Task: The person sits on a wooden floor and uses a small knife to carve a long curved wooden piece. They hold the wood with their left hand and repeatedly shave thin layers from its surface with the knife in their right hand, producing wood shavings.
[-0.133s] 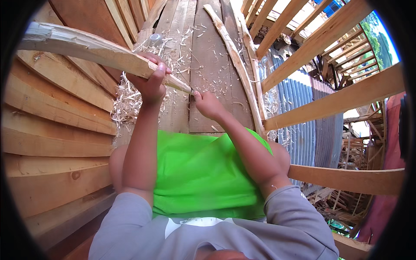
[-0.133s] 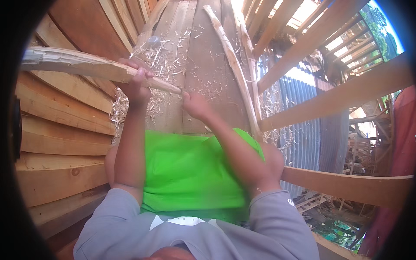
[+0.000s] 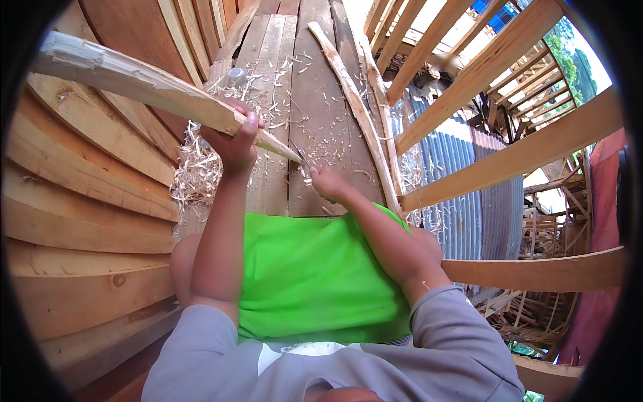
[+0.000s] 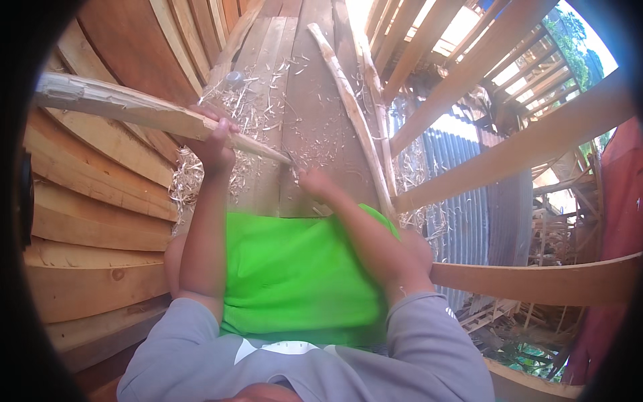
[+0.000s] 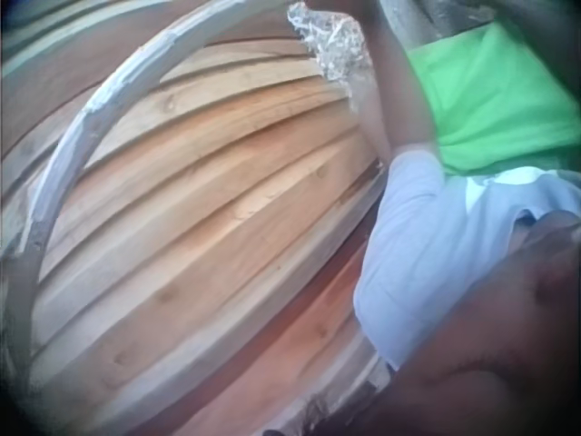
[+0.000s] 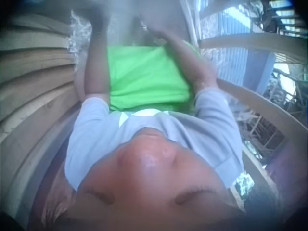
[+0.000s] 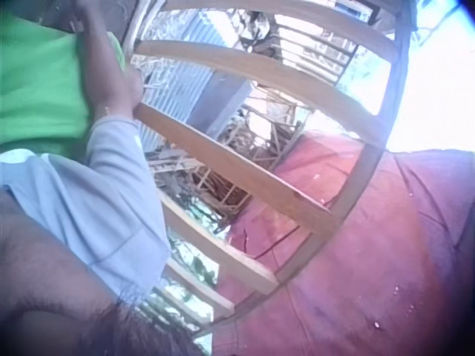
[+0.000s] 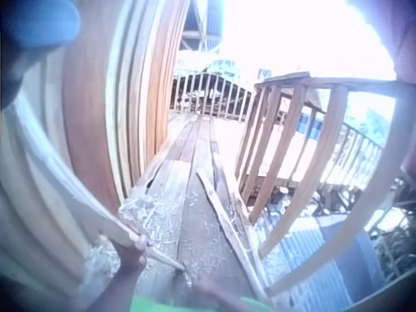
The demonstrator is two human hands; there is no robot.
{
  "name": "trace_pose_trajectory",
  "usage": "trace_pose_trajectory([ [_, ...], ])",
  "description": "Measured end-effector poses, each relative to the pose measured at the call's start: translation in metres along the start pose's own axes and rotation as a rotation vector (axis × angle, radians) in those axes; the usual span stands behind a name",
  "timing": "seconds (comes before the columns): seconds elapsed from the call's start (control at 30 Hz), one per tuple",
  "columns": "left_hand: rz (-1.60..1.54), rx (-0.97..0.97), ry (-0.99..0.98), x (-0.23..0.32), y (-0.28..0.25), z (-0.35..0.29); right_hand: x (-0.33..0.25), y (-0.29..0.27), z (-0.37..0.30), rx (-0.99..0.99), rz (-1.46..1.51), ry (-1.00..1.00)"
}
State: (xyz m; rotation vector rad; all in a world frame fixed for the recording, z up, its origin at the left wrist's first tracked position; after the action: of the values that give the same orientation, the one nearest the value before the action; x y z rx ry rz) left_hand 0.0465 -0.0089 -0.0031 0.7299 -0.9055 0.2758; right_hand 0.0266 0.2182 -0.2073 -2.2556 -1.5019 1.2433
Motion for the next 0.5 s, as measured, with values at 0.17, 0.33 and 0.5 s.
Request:
trace_pose_trajectory([
  [0.17,-0.138,-0.068,0.224,-0.011,0.043,0.077,-0.072,-0.096,0.068,0.093,0.006,-0.020],
  [0.33,-0.150,-0.067,0.293,0.001,0.045,0.067,-0.029,-0.080,0.060,0.041,0.288,0.213],
  [0.5,-0.136,-0.061,0.261,0.004,0.041,0.067,-0.038,-0.078,0.048,0.099,0.493,0.001],
])
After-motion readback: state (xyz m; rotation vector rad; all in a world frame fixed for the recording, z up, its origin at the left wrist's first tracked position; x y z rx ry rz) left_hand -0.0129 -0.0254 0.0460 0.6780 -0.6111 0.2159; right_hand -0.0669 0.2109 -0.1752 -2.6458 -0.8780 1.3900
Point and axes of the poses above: each hand's wrist, its own z-axis towards the middle knuckle, its own y-axis out of the palm, x = y × z, the point moved 6 cm from there along z, towards the middle knuckle, and after that the axes turned 4 degrees about x, right-handed, at the moved point
